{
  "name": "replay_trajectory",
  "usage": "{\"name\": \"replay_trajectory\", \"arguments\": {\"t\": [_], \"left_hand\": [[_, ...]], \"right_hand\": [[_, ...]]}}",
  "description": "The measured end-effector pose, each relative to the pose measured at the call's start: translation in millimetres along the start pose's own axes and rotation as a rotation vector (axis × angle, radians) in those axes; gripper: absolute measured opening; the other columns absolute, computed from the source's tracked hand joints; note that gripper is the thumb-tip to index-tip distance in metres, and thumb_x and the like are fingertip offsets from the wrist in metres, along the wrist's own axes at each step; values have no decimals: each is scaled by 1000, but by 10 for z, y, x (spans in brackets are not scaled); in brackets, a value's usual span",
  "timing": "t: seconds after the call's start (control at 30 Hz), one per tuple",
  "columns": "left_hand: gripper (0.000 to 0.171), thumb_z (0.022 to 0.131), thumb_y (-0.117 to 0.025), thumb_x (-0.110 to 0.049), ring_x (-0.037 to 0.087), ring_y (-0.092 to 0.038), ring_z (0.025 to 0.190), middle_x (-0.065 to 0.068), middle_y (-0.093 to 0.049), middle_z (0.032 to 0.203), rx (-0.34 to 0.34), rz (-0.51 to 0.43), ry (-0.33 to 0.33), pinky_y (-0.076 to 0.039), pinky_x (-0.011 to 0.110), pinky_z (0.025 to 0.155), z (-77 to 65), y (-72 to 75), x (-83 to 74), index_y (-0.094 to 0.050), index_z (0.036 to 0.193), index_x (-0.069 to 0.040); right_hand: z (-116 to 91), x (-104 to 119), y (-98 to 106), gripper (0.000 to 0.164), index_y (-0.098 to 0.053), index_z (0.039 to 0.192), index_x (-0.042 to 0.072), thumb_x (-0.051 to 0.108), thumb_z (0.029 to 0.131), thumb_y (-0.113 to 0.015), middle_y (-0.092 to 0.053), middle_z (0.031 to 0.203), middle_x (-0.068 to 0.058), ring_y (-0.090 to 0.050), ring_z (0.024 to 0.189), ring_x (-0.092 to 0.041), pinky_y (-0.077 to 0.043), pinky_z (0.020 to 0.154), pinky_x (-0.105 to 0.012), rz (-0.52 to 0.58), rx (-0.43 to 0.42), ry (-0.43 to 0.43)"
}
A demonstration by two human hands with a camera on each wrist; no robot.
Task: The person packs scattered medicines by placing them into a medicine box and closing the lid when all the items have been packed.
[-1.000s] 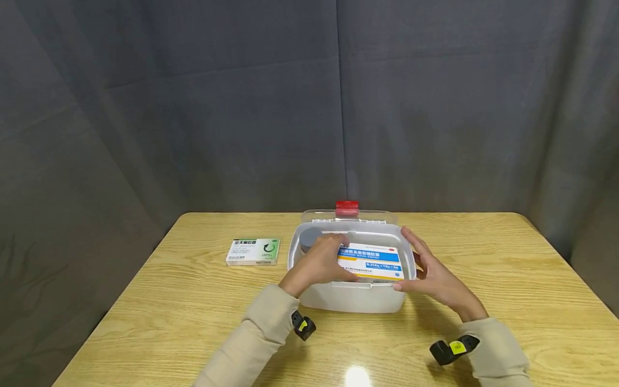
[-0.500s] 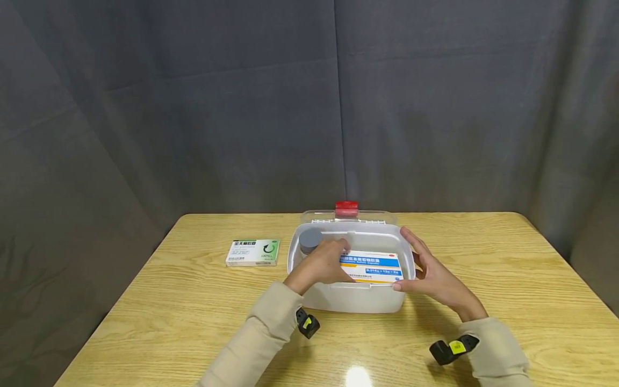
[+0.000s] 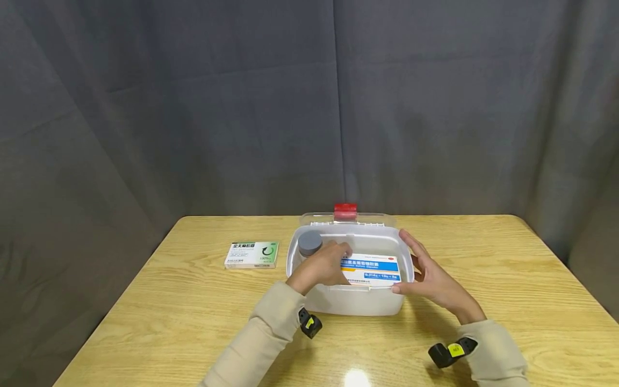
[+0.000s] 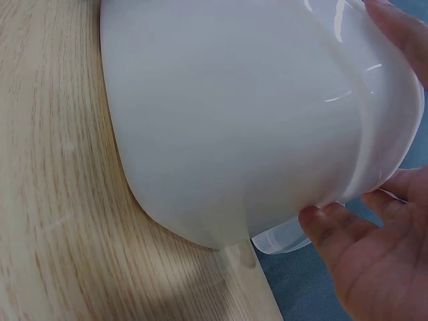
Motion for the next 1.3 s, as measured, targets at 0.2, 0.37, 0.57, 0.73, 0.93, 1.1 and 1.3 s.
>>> {"name": "replay_trajectory", "arguments": {"t": [0.2,0.37,0.57,0.73,0.93,1.1,1.3], "left_hand": [[60,73,-87,-21,22,-51,107,9,-59,116,-7,-6,-18,-44,30,93,-27,27,3,-59,124,-5],[63,72,-88,-20,25,-49,117,10,-58,124,-32,-61,-40,-41,33,99,-51,71,-1,-58,126,-4],[67,74,-87,-25,23,-48,119,10,-56,129,-52,-146,-34,-41,35,100,-76,131,7,-56,129,-4],[64,77,-84,-29,24,-49,117,10,-56,129,-89,-197,-18,-46,38,95,-106,192,25,-56,131,-7],[51,84,-78,-25,27,-59,109,13,-59,124,-153,-277,-104,-53,31,85,-136,312,-31,-59,126,-2],[46,88,-73,-21,26,-62,104,14,-60,122,-226,-347,-141,-53,29,86,-174,453,-10,-58,125,0],[40,89,-70,-16,23,-65,93,16,-63,116,-364,-408,-198,-56,34,81,-232,642,36,-59,124,0]], "right_hand": [[23,-31,-1,107,-6,157,23,8,80,-78,-22,153,-17,-36,128,-39,-42,99,-37,11,4,-5],[30,-30,-1,106,-7,157,23,8,80,-79,-19,154,-17,-36,128,-39,-42,98,-37,8,10,2],[44,-8,4,106,-7,157,22,7,81,-78,-20,153,-18,-37,127,-39,-42,97,-30,4,13,14],[37,11,22,105,-7,157,19,6,81,-78,-20,153,-18,-38,126,-40,-42,94,-22,9,11,19],[13,32,49,105,-6,157,17,4,81,-77,-20,152,-18,-38,126,-40,-43,93,-21,18,7,17],[11,26,57,105,-6,157,19,7,81,-77,-22,152,-18,-37,127,-38,-40,100,-35,0,1,-2],[17,18,51,106,-5,157,21,8,81,-78,-22,152,-18,-36,128,-39,-29,103,-60,-6,-2,-11]]}}
Point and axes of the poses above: each hand's wrist, its own z-axis towards the middle knuckle, its own y-axis out of the back of the hand, x = y × z, the point moved 10 cm from there along z, towards the middle knuckle
